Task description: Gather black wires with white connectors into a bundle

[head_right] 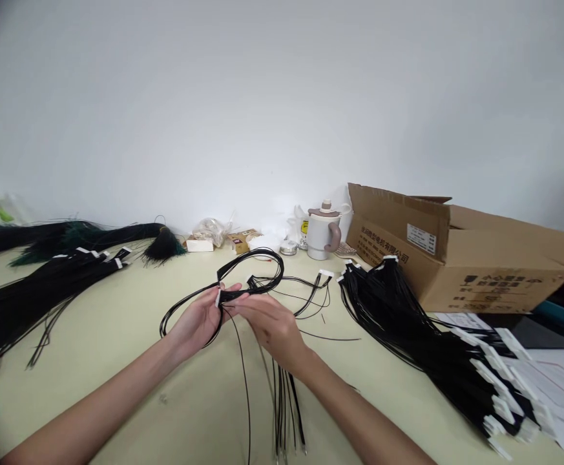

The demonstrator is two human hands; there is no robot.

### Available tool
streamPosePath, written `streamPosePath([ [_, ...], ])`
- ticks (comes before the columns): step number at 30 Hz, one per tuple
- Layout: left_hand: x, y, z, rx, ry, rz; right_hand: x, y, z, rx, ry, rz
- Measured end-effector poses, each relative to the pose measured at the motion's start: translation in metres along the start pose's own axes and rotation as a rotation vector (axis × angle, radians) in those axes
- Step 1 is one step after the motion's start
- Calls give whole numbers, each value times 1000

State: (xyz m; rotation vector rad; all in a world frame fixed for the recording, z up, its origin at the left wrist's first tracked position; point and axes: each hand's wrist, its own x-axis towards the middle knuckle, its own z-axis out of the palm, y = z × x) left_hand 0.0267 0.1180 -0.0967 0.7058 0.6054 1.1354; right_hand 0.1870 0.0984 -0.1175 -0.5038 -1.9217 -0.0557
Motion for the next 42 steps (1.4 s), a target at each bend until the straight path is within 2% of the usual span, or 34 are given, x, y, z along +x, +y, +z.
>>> streamPosePath([
  [3,3,0,-3,28,15,45,9,-11,-6,306,92,399],
  [5,3,-1,-4,63,-3,64,14,-9,-13,516,215,572],
  [8,1,-2,-6,110,-64,106,19,7,-30,651,520,663],
  [10,0,-3,-5,149,-94,137,21,19,-43,580,668,674],
  [12,-2,-4,-4,194,-114,154,22,24,-52,434,756,674],
  [14,-4,-5,-2,237,-129,155,23,19,-55,189,720,587],
  [15,-5,-5,-1,257,-135,150,22,14,-53,50,642,495],
  [18,-8,-5,2,307,-164,131,21,-3,-41,-268,273,117],
  [21,-10,-5,4,332,-201,122,16,-11,-27,-431,144,-76],
  [26,-11,-9,5,349,-231,119,11,-8,-19,-536,130,-107],
  [42,-12,-10,3,312,-257,84,12,-8,-22,-506,137,-129],
])
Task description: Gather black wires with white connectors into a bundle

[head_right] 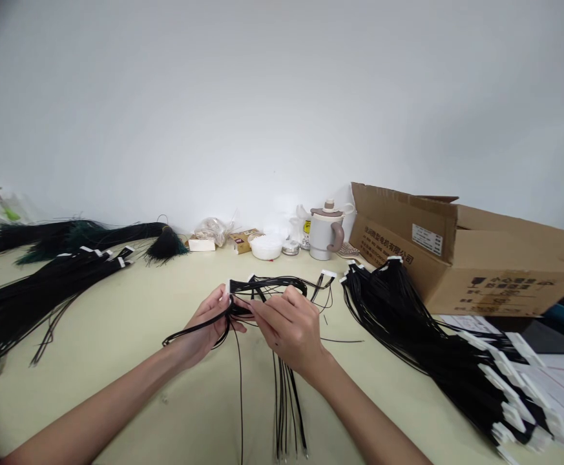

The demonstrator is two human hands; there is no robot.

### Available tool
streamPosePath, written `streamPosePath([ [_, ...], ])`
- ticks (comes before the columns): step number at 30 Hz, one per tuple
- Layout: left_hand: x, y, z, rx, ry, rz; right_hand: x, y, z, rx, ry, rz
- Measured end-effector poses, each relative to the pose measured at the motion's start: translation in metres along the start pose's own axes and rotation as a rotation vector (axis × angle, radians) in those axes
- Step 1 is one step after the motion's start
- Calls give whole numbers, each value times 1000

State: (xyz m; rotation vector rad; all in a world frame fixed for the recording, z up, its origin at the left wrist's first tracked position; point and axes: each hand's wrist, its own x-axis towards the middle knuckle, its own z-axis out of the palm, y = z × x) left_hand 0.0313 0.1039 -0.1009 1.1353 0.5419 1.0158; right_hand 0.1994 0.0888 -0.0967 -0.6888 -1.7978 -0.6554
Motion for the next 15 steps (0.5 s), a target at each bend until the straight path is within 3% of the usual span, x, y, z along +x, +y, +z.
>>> streamPosePath([
  [15,0,2,-2,-35,-30,-22,-4,14,-4,-62,-73,-34],
])
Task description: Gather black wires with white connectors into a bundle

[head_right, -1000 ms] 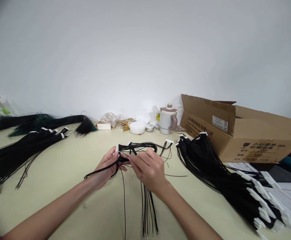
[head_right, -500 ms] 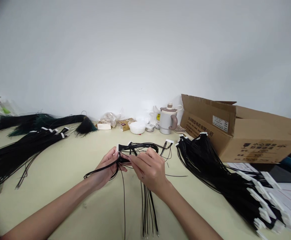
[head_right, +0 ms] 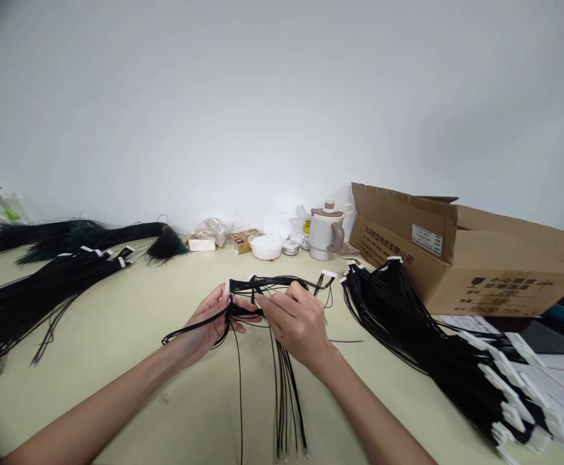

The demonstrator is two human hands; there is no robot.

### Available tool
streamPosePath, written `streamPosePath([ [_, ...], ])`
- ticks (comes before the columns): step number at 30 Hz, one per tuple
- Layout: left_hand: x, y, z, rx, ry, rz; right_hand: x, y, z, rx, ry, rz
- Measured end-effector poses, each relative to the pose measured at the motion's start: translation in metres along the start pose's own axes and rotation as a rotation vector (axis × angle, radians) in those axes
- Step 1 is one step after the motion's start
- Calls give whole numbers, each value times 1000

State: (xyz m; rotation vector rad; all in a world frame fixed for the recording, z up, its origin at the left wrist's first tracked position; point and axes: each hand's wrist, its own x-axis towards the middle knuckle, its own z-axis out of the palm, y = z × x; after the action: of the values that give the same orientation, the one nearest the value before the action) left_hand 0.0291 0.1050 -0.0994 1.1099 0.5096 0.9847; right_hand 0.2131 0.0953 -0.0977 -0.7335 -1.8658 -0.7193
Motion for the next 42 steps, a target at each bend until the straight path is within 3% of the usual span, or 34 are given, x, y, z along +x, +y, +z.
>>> streamPosePath([
  [9,0,-2,3,73,12,2,2,-12,1,-8,-15,-59],
  [26,-2,-7,10,191,2,-12,-3,-22,10,-1,-9,-3],
  [32,5,-14,2,14,35,-21,-4,-21,14,36,-35,2],
  [39,15,-9,-18,-162,239,16,-15,-14,30,231,-274,-280],
  [42,17,-9,-21,-201,248,17,-19,-16,36,413,-238,-173],
])
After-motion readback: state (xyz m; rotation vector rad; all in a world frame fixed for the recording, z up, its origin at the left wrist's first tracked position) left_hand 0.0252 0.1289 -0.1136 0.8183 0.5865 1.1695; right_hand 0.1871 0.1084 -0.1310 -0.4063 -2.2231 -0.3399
